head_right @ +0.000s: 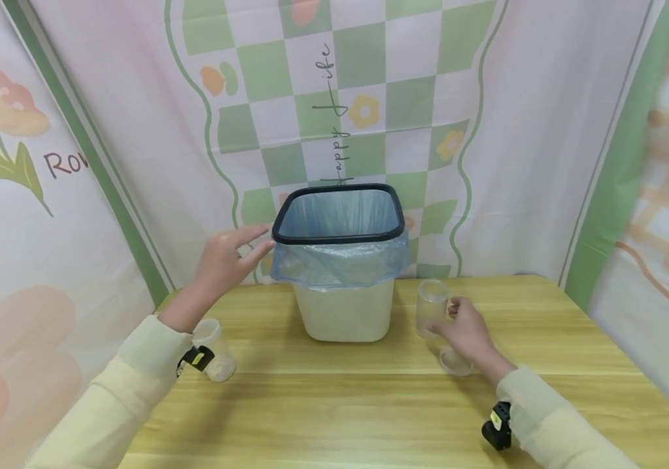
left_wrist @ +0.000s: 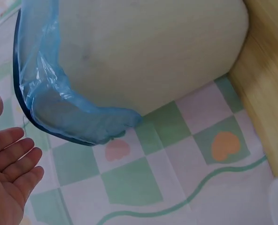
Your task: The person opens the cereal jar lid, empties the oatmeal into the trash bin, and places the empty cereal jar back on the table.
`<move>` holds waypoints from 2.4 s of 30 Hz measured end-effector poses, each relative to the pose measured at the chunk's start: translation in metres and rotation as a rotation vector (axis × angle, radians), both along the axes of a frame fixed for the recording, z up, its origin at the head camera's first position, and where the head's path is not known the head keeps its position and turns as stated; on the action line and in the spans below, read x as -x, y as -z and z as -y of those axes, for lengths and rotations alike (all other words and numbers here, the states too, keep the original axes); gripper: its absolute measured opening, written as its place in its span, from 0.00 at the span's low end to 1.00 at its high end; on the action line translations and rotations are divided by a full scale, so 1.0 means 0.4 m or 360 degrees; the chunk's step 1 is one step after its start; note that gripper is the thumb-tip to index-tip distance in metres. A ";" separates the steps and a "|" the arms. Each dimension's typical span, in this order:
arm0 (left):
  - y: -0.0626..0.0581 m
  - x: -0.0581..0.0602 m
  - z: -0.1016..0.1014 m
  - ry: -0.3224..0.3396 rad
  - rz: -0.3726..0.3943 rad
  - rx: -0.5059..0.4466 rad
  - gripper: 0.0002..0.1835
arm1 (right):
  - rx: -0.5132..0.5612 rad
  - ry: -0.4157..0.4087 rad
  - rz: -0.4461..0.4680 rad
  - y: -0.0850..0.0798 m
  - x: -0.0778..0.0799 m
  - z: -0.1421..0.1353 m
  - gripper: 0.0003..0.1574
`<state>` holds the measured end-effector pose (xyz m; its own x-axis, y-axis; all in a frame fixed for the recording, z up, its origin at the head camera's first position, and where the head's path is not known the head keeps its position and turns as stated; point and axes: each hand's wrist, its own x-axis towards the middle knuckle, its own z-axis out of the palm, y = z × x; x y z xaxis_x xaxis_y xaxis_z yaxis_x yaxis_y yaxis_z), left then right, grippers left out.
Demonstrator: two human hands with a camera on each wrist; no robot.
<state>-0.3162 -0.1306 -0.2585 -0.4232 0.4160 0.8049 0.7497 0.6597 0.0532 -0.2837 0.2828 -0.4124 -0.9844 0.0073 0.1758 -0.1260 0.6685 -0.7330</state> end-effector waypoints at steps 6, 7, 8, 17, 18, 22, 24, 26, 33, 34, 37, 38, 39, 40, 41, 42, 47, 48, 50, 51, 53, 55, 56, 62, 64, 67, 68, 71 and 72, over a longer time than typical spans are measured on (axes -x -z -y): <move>0.028 -0.029 0.045 -0.0020 0.0090 -0.0010 0.19 | 0.0054 -0.0013 0.0034 -0.010 -0.019 -0.003 0.55; 0.033 -0.034 0.052 -0.0034 0.0113 -0.0012 0.19 | 0.0064 -0.0017 0.0036 -0.012 -0.022 -0.003 0.55; 0.038 -0.037 0.059 -0.0041 0.0116 -0.0016 0.20 | 0.0068 -0.0020 0.0036 -0.014 -0.026 -0.003 0.55; 0.086 -0.065 0.124 -0.0107 0.0106 -0.0070 0.23 | 0.0064 -0.0029 0.0008 -0.020 -0.055 -0.006 0.53; 0.090 -0.071 0.131 -0.0122 0.0128 -0.0076 0.23 | 0.0065 -0.0026 0.0004 -0.019 -0.059 -0.004 0.52; 0.106 -0.094 0.157 -0.0221 0.0315 -0.0111 0.27 | 0.0081 -0.0028 -0.0003 -0.016 -0.075 0.002 0.51; 0.113 -0.106 0.169 -0.0285 0.0425 -0.0122 0.29 | 0.0090 -0.0034 -0.0010 -0.014 -0.084 0.005 0.51; 0.120 -0.116 0.182 -0.0332 0.0519 -0.0130 0.31 | 0.0113 -0.0053 -0.0023 -0.011 -0.093 0.010 0.50; 0.168 -0.137 0.232 -0.0467 0.0681 -0.0179 0.35 | 0.0170 -0.0127 -0.0023 -0.007 -0.125 0.040 0.49; 0.177 -0.141 0.240 -0.0479 0.0712 -0.0194 0.35 | 0.0176 -0.0135 -0.0022 -0.006 -0.129 0.046 0.50; 0.205 -0.149 0.261 -0.0513 0.0793 -0.0234 0.37 | 0.0215 -0.0164 -0.0026 -0.005 -0.141 0.066 0.49; 0.213 -0.152 0.267 -0.0526 0.0813 -0.0247 0.38 | 0.0231 -0.0169 -0.0031 -0.004 -0.144 0.073 0.48; 0.221 -0.154 0.273 -0.0536 0.0829 -0.0263 0.39 | 0.0245 -0.0181 -0.0040 -0.003 -0.147 0.079 0.47; 0.229 -0.154 0.280 -0.0544 0.0848 -0.0286 0.39 | 0.0262 -0.0190 -0.0044 -0.003 -0.150 0.086 0.46; 0.237 -0.156 0.286 -0.0560 0.0878 -0.0301 0.40 | 0.0281 -0.0202 -0.0046 -0.002 -0.153 0.093 0.46; 0.245 -0.159 0.292 -0.0573 0.0911 -0.0318 0.41 | 0.0298 -0.0215 -0.0048 -0.001 -0.156 0.100 0.45; 0.278 -0.164 0.315 -0.0630 0.1087 -0.0374 0.48 | 0.0330 -0.0269 -0.0038 0.002 -0.167 0.125 0.44; 0.284 -0.164 0.317 -0.0634 0.1112 -0.0376 0.49 | 0.0330 -0.0276 -0.0036 0.002 -0.169 0.129 0.44; 0.295 -0.163 0.320 -0.0640 0.1168 -0.0377 0.50 | 0.0331 -0.0283 -0.0031 0.001 -0.172 0.135 0.43; 0.300 -0.162 0.321 -0.0633 0.1198 -0.0381 0.51 | 0.0334 -0.0279 -0.0033 0.001 -0.173 0.139 0.43; 0.311 -0.160 0.321 -0.0614 0.1259 -0.0390 0.52 | 0.0343 -0.0267 -0.0033 0.003 -0.175 0.144 0.42; 0.322 -0.158 0.321 -0.0583 0.1304 -0.0412 0.52 | 0.0370 -0.0269 -0.0034 0.005 -0.177 0.150 0.42; 0.327 -0.156 0.321 -0.0570 0.1317 -0.0424 0.52 | 0.0389 -0.0268 -0.0035 0.007 -0.177 0.153 0.42; 0.358 -0.148 0.320 -0.0496 0.1368 -0.0473 0.52 | 0.0460 -0.0318 -0.0039 0.013 -0.187 0.169 0.41; 0.368 -0.146 0.319 -0.0465 0.1382 -0.0496 0.51 | 0.0464 -0.0334 -0.0037 0.013 -0.191 0.175 0.42; 0.380 -0.145 0.313 -0.0426 0.1401 -0.0552 0.49 | 0.0479 -0.0351 -0.0017 0.013 -0.198 0.185 0.42; 0.383 -0.144 0.311 -0.0414 0.1415 -0.0573 0.48 | 0.0482 -0.0356 -0.0011 0.014 -0.199 0.188 0.42; 0.388 -0.147 0.304 -0.0393 0.1458 -0.0619 0.46 | 0.0487 -0.0356 0.0033 0.015 -0.203 0.198 0.42; 0.390 -0.148 0.303 -0.0391 0.1474 -0.0630 0.45 | 0.0488 -0.0355 0.0046 0.015 -0.205 0.201 0.42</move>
<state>-0.2570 -0.2517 -0.4143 -0.9834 0.0110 0.1810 0.1515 0.5988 0.7865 -0.2017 0.2022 -0.4186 -0.9723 -0.1595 0.1710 -0.2201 0.3763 -0.9000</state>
